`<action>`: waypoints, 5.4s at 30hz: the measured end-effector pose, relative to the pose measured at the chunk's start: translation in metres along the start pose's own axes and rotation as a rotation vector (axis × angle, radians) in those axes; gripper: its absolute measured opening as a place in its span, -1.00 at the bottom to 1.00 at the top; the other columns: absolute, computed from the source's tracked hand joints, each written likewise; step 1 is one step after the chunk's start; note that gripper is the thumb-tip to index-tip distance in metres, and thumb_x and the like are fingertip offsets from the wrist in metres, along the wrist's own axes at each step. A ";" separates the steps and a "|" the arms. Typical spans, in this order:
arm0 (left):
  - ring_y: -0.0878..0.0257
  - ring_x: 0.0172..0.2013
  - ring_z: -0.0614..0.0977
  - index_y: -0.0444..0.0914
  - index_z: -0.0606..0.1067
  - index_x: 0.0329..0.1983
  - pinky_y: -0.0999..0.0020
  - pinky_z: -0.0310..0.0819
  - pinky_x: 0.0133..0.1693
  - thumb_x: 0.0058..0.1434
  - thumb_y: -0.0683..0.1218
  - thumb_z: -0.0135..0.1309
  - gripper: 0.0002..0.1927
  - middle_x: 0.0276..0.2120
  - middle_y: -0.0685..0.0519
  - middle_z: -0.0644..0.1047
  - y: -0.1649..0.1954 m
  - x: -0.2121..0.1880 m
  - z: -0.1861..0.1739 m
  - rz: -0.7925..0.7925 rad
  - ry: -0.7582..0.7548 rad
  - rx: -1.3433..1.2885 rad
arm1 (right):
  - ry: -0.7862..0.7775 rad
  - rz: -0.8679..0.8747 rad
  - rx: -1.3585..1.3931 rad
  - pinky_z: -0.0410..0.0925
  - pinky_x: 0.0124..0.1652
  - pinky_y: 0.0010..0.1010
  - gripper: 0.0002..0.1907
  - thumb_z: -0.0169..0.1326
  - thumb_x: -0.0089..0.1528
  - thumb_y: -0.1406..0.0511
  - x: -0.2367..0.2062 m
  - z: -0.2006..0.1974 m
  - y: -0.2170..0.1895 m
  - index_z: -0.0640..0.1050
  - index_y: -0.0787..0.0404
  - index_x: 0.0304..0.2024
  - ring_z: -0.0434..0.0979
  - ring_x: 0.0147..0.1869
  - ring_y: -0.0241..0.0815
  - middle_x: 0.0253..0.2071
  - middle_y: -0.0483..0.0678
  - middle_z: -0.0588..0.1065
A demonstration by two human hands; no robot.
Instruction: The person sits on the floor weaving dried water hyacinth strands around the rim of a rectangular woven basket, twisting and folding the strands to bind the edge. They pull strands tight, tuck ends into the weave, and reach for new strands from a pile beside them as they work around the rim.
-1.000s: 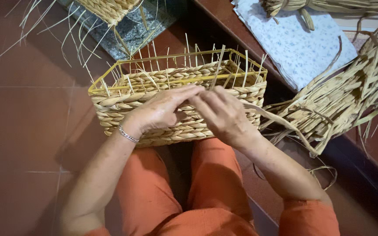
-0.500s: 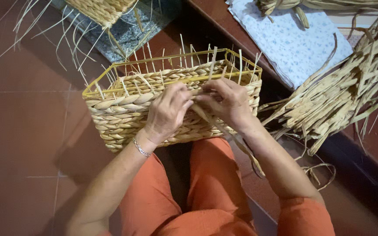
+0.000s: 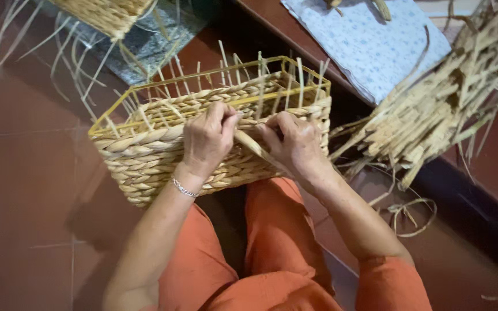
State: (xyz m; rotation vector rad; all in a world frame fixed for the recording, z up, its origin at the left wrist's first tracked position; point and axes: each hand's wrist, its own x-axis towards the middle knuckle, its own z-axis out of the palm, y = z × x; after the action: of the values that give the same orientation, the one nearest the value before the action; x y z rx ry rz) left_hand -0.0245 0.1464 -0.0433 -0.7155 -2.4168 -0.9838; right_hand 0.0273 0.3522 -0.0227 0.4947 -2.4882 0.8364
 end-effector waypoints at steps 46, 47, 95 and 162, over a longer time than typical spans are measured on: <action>0.27 -0.30 0.63 -0.29 0.56 0.02 0.42 0.51 -0.25 0.36 -0.24 0.28 -0.80 -0.18 0.00 0.61 0.058 -0.028 -0.005 -0.130 -0.002 -0.139 | 0.343 -0.020 0.074 0.43 0.01 -0.17 -0.57 0.15 0.10 0.56 -0.134 -0.105 0.070 0.52 0.18 0.00 0.60 0.00 -0.01 -0.09 0.01 0.59; 0.27 -0.34 0.62 -0.28 0.54 0.01 0.42 0.50 -0.27 0.35 -0.24 0.28 -0.79 -0.23 0.03 0.62 0.056 -0.028 -0.003 -0.183 0.003 -0.178 | 0.396 -0.074 0.197 0.44 0.02 -0.18 -0.61 0.11 0.13 0.59 -0.121 -0.102 0.066 0.48 0.19 -0.02 0.61 0.02 -0.01 -0.10 0.01 0.58; 0.10 -0.10 0.57 -0.42 0.45 -0.11 0.38 0.65 -0.13 0.15 -0.43 0.15 -0.74 -0.14 -0.14 0.46 0.010 0.011 0.023 0.278 -0.082 0.349 | -0.097 -0.255 -0.111 0.35 -0.55 -0.46 -0.87 0.26 0.26 0.34 -0.019 -0.042 0.008 0.58 0.23 -0.19 0.47 -0.44 -0.32 -0.39 -0.09 0.51; 0.22 -0.69 0.54 -0.30 0.41 -0.26 0.35 0.32 -0.67 0.31 -0.20 0.19 -0.84 -0.67 0.00 0.52 0.015 0.030 0.043 -0.025 -0.147 0.057 | -0.687 0.541 -0.125 0.42 -0.43 -0.32 -0.58 0.10 0.33 -0.02 0.003 -0.069 0.078 0.58 0.13 -0.44 0.54 -0.52 -0.20 -0.56 -0.03 0.57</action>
State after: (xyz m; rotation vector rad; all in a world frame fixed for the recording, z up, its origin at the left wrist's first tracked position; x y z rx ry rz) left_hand -0.0470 0.1954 -0.0474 -0.7641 -2.5753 -0.8965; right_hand 0.0100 0.4541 -0.0085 0.0457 -3.3730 0.7769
